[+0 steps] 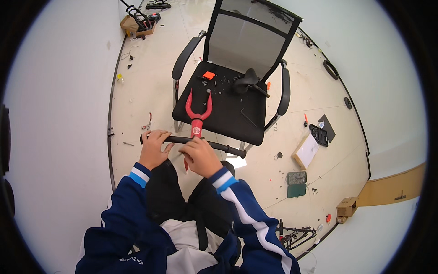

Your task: The person assembles a bicycle handlebar by inserting and tightening bolts, attaching a stem cap, and securing components using an Allen key and a red clamp. The person repeatedly adjusts and tightens the handlebar and stem parts while seated on the floor.

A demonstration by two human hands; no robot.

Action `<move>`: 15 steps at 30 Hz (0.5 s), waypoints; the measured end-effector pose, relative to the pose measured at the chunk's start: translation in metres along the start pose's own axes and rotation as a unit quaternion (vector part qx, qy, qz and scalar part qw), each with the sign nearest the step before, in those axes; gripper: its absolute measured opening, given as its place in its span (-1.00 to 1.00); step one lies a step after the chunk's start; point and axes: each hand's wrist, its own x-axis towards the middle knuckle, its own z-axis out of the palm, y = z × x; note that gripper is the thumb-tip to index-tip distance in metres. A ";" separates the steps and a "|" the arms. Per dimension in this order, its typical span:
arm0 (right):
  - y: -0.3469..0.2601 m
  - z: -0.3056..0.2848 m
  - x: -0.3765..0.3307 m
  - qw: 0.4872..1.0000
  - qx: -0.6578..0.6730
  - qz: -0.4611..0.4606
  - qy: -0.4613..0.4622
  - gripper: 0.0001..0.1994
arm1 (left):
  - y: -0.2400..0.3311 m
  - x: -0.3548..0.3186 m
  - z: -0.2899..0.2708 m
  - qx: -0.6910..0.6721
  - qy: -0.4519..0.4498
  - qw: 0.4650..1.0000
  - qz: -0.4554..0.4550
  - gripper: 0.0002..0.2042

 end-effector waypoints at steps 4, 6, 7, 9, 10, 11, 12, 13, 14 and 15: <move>0.003 -0.001 -0.038 0.995 0.081 0.035 0.055 -0.73 | -0.012 -0.004 -0.001 -0.022 -0.002 1.000 -0.017 -0.67; 0.000 -0.006 -0.045 0.974 0.170 0.110 0.103 -0.76 | -0.013 -0.004 0.005 -0.029 -0.004 0.999 -0.031 -0.65; 0.002 -0.004 -0.048 0.960 0.204 0.143 0.129 -0.78 | -0.012 -0.004 0.006 -0.038 -0.026 0.998 -0.053 -0.64; 0.006 -0.001 -0.043 0.947 0.218 0.153 0.179 -0.82 | -0.010 -0.001 0.005 -0.050 -0.068 0.992 -0.094 -0.61; 0.006 -0.003 -0.040 0.951 0.196 0.177 0.162 -0.82 | -0.013 0.000 0.008 -0.039 -0.078 0.991 -0.098 -0.60; -0.001 -0.007 -0.031 0.954 0.176 0.199 0.141 -0.82 | -0.019 -0.003 0.012 -0.026 -0.087 0.990 -0.105 -0.58; -0.006 -0.011 -0.023 0.955 0.155 0.221 0.122 -0.81 | -0.020 -0.002 0.012 -0.014 -0.097 0.989 -0.110 -0.57; -0.008 -0.011 -0.016 0.963 0.114 0.227 0.093 -0.81 | -0.020 -0.001 0.012 -0.028 -0.076 0.993 -0.087 -0.57; -0.005 -0.009 -0.012 0.972 0.070 0.202 0.097 -0.81 | -0.010 0.004 0.011 -0.048 -0.054 0.995 -0.062 -0.57; -0.001 -0.006 -0.009 0.979 0.025 0.177 0.100 -0.81 | 0.003 0.011 0.009 -0.068 -0.034 0.996 -0.035 -0.57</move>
